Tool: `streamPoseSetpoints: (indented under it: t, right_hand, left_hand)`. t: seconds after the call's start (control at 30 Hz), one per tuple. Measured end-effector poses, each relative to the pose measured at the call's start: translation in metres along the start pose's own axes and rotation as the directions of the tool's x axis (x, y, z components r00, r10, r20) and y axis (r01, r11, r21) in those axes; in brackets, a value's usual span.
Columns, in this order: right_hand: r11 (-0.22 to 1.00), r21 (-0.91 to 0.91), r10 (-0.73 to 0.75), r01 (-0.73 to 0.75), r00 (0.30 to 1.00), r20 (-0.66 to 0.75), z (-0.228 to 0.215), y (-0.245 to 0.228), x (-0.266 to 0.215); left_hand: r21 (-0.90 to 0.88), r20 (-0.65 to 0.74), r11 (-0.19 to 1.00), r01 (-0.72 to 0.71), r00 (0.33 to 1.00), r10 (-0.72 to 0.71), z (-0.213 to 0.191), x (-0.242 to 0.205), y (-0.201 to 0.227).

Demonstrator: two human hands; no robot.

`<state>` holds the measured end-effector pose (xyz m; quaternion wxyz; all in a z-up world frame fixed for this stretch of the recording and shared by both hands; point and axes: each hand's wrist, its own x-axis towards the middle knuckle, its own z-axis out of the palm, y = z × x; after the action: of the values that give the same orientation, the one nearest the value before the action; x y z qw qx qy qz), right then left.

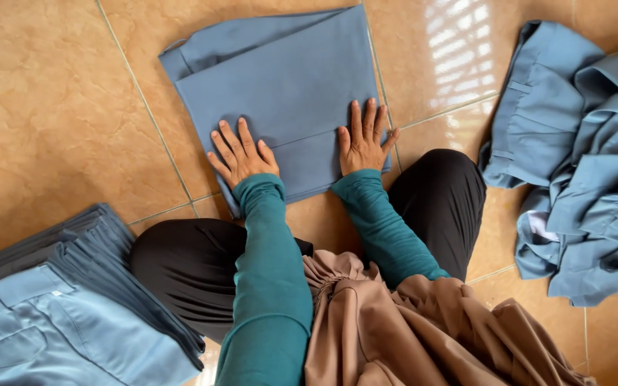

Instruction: Folding blue fabric pants into neat rectangles and stacking them on the floor.

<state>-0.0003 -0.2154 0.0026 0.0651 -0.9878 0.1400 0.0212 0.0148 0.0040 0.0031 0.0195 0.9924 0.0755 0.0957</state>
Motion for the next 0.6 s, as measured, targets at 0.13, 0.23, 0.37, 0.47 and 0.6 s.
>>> streamPoseSetpoints:
  t: [0.13,0.23,0.37,0.47,0.6]
  right_hand:
    - [0.999,-0.008,0.051,-0.051,0.998,0.025,-0.006,0.006,0.000]
    - [0.999,0.002,0.044,-0.045,0.998,0.049,-0.009,0.006,0.000]
    - [0.999,0.009,0.050,-0.051,0.996,0.076,-0.015,0.002,0.003]
    - [0.999,0.020,0.043,-0.044,0.996,0.076,-0.016,0.002,0.004]
    - [0.998,0.048,0.040,-0.047,0.990,0.137,-0.023,0.008,0.005]
  left_hand:
    - [-0.020,0.021,1.000,-0.010,1.000,0.011,0.002,0.001,-0.001]
    - [-0.036,0.075,0.999,0.004,0.997,-0.001,0.002,-0.001,-0.001]
    - [-0.062,0.104,0.998,0.017,0.995,-0.011,0.003,0.000,-0.001]
    - [-0.055,0.065,0.998,0.008,0.998,-0.004,0.009,-0.001,-0.003]
    - [-0.072,0.126,0.997,0.023,0.992,-0.014,0.007,-0.006,-0.005]
